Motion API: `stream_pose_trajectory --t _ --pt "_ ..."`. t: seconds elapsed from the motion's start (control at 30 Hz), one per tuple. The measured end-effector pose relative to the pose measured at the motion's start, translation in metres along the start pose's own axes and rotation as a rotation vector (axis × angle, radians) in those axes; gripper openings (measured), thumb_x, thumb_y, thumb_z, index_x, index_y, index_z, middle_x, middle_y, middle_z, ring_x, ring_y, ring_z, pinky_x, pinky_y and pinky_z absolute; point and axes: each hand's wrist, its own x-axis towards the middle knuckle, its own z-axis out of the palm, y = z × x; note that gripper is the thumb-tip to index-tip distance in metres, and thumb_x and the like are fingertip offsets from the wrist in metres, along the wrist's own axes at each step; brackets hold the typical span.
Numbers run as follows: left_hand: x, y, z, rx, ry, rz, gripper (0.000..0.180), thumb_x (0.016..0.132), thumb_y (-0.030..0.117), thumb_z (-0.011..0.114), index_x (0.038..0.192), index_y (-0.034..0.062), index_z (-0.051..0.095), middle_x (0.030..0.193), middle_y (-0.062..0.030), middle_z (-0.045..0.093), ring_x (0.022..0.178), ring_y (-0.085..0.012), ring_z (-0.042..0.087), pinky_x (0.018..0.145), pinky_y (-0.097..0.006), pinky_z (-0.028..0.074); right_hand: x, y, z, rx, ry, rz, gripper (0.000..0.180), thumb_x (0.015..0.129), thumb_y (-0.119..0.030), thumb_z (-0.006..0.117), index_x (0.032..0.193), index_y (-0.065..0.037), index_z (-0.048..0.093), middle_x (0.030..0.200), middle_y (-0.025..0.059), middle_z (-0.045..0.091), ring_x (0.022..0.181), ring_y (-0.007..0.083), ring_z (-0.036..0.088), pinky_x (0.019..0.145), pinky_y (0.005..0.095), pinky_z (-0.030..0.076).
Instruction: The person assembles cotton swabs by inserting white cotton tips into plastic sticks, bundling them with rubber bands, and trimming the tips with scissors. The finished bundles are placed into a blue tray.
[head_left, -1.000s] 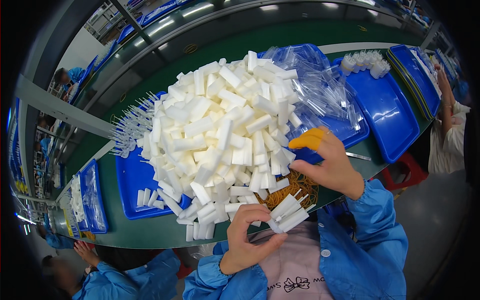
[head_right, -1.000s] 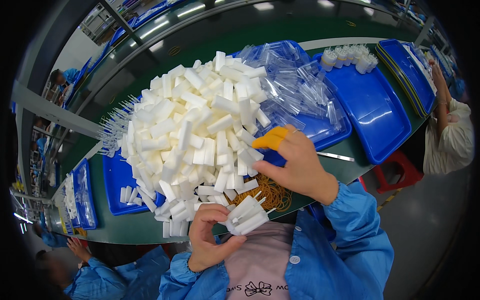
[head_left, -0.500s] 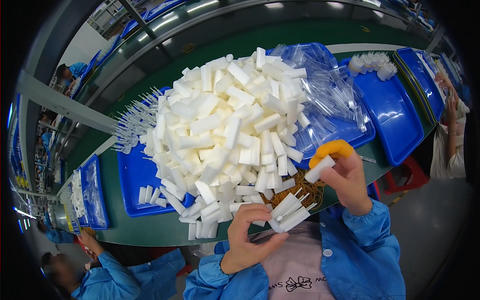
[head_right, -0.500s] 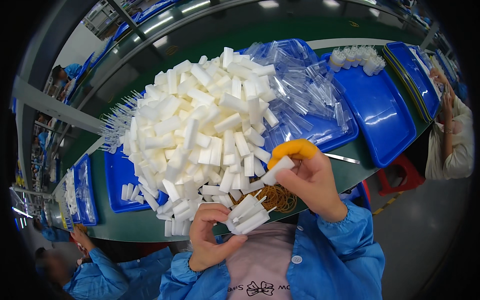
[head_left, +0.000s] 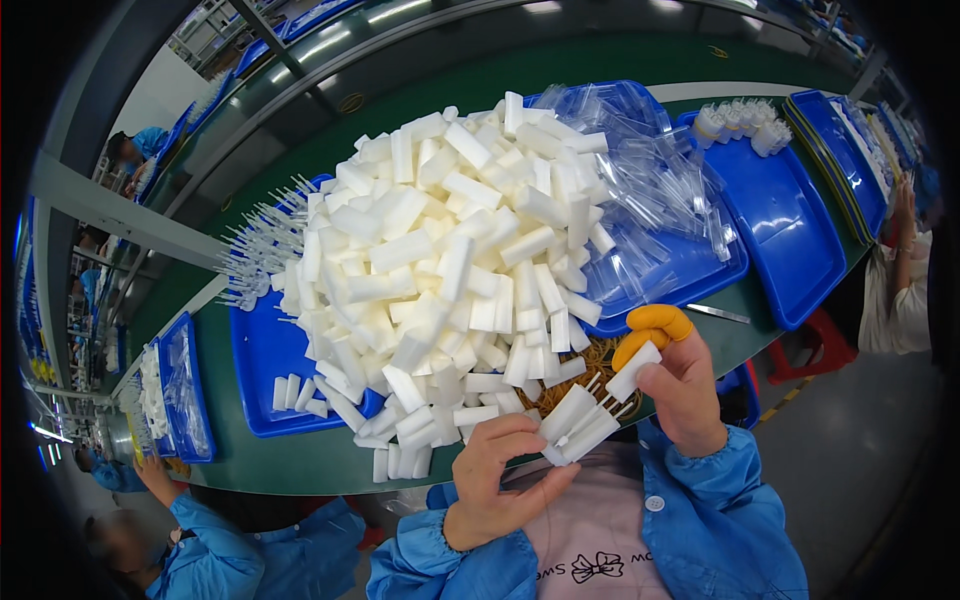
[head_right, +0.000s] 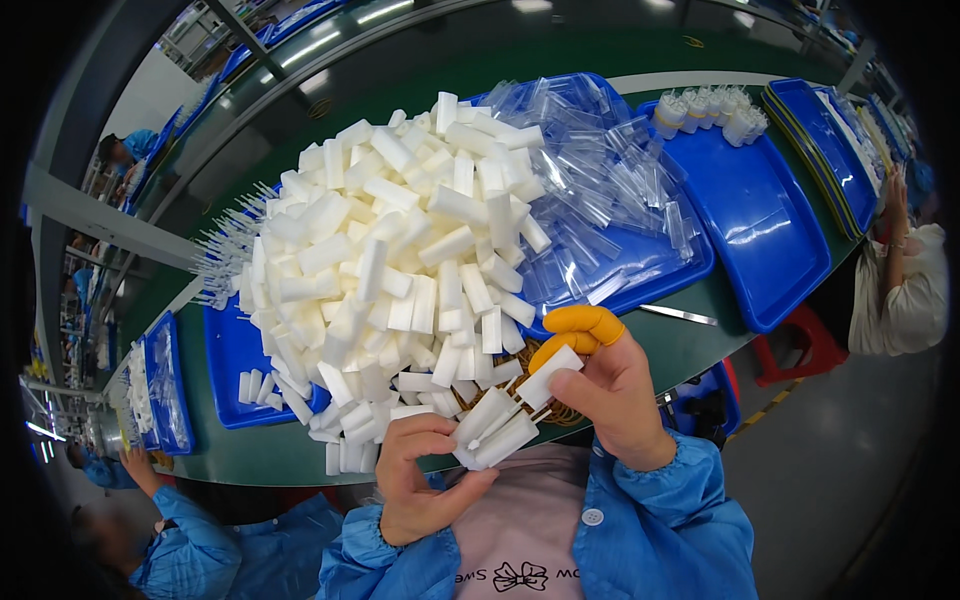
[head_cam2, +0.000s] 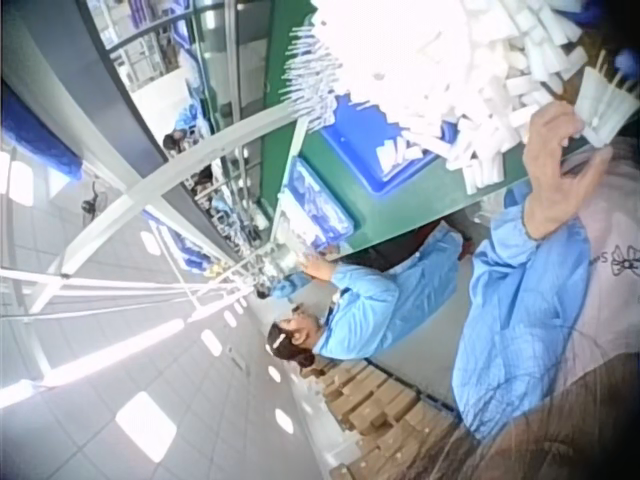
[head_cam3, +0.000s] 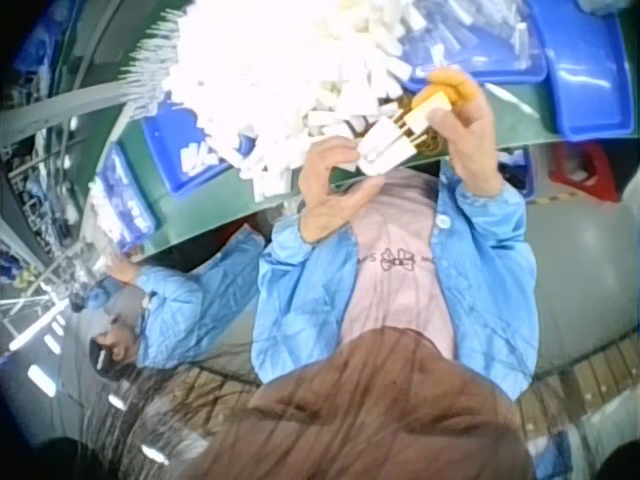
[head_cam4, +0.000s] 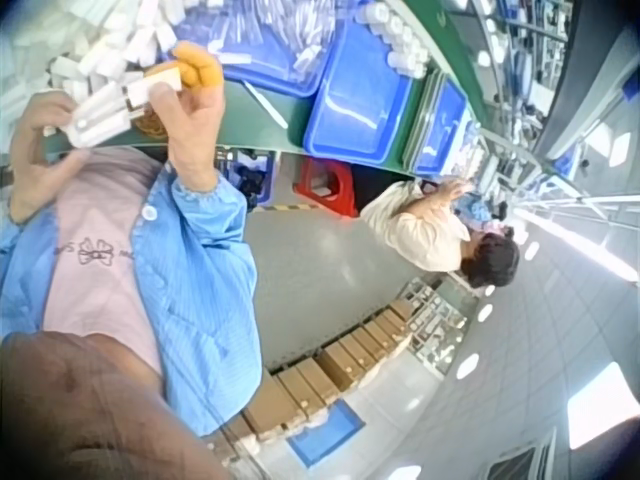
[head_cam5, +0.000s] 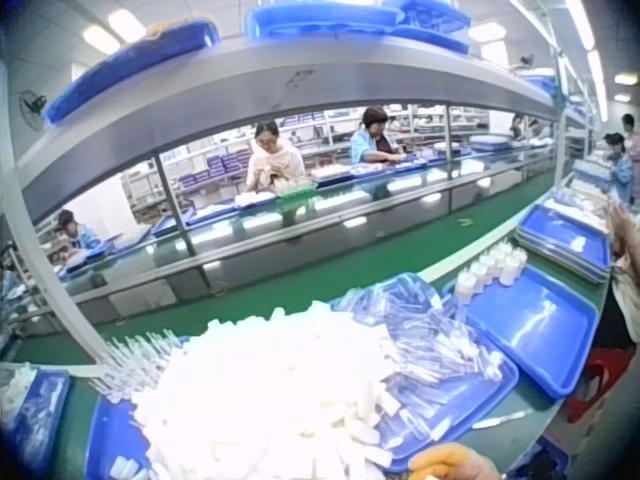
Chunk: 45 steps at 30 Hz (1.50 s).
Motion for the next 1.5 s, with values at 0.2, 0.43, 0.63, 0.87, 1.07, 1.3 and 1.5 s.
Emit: stream_pose_trajectory --t 0.2,0.43,0.63,0.87,1.07,1.3,1.5 --pt "0.000 0.001 -0.002 0.066 0.015 0.040 0.049 0.057 0.007 0.085 0.094 0.0047 0.054 0.099 -0.0146 0.057 0.083 -0.0203 0.059 0.070 -0.028 0.048 -0.003 -0.003 -0.009 -0.274 -0.099 -0.096 0.029 0.087 -0.011 0.061 0.111 0.004 0.056 0.095 0.0090 0.062 0.088 0.0138 0.058 0.082 0.0280 0.046" --pt "-0.001 0.005 -0.005 0.165 0.004 0.099 0.048 0.057 0.010 0.086 0.094 0.0051 0.057 0.099 -0.0149 0.059 0.085 -0.0243 0.060 0.070 -0.030 0.050 0.001 -0.015 -0.011 -0.325 -0.017 -0.143 0.025 0.085 -0.011 0.064 0.106 0.003 0.060 0.088 0.0055 0.062 0.083 0.0112 0.056 0.077 0.0247 0.044" --pt "-0.001 0.007 -0.008 0.178 0.023 0.090 0.046 0.058 0.010 0.086 0.095 0.0060 0.060 0.100 -0.0144 0.060 0.086 -0.0241 0.061 0.071 -0.030 0.051 0.002 -0.008 -0.015 -0.496 0.055 -0.235 0.027 0.081 -0.009 0.068 0.104 0.003 0.060 0.091 0.0067 0.063 0.084 0.0121 0.057 0.080 0.0256 0.044" --pt "-0.006 0.002 -0.005 0.131 0.046 0.120 0.043 0.060 0.007 0.085 0.095 0.0061 0.061 0.104 -0.0147 0.057 0.088 -0.0221 0.061 0.072 -0.030 0.054 -0.012 0.011 -0.007 -0.310 0.110 -0.222 0.021 0.078 -0.005 0.070 0.095 0.003 0.062 0.091 0.0084 0.064 0.096 0.0168 0.055 0.091 0.0316 0.040" --pt "-0.007 0.003 -0.007 0.045 0.045 0.091 0.042 0.060 0.005 0.085 0.095 0.0049 0.062 0.105 -0.0159 0.056 0.088 -0.0217 0.062 0.072 -0.029 0.055 -0.011 0.015 0.001 -0.285 0.161 -0.390 0.014 0.077 -0.003 0.069 0.090 0.002 0.063 0.085 0.0089 0.065 0.099 0.0197 0.055 0.094 0.0376 0.039" --pt "-0.010 -0.004 -0.005 -0.041 0.063 0.088 0.042 0.061 -0.001 0.083 0.097 0.0047 0.060 0.108 -0.0171 0.053 0.090 -0.0229 0.062 0.076 -0.031 0.056 -0.010 0.012 0.008 -0.292 0.058 -0.460 0.015 0.075 -0.002 0.071 0.088 0.002 0.064 0.081 0.0088 0.066 0.090 0.0214 0.060 0.095 0.0411 0.041" --pt "-0.004 0.001 -0.004 0.004 0.049 0.116 0.041 0.062 -0.002 0.081 0.096 0.0052 0.059 0.107 -0.0170 0.052 0.093 -0.0238 0.062 0.077 -0.032 0.056 -0.008 0.009 0.012 -0.338 -0.054 -0.397 0.017 0.072 0.000 0.073 0.087 0.003 0.065 0.081 0.0087 0.067 0.090 0.0225 0.060 0.095 0.0422 0.042"
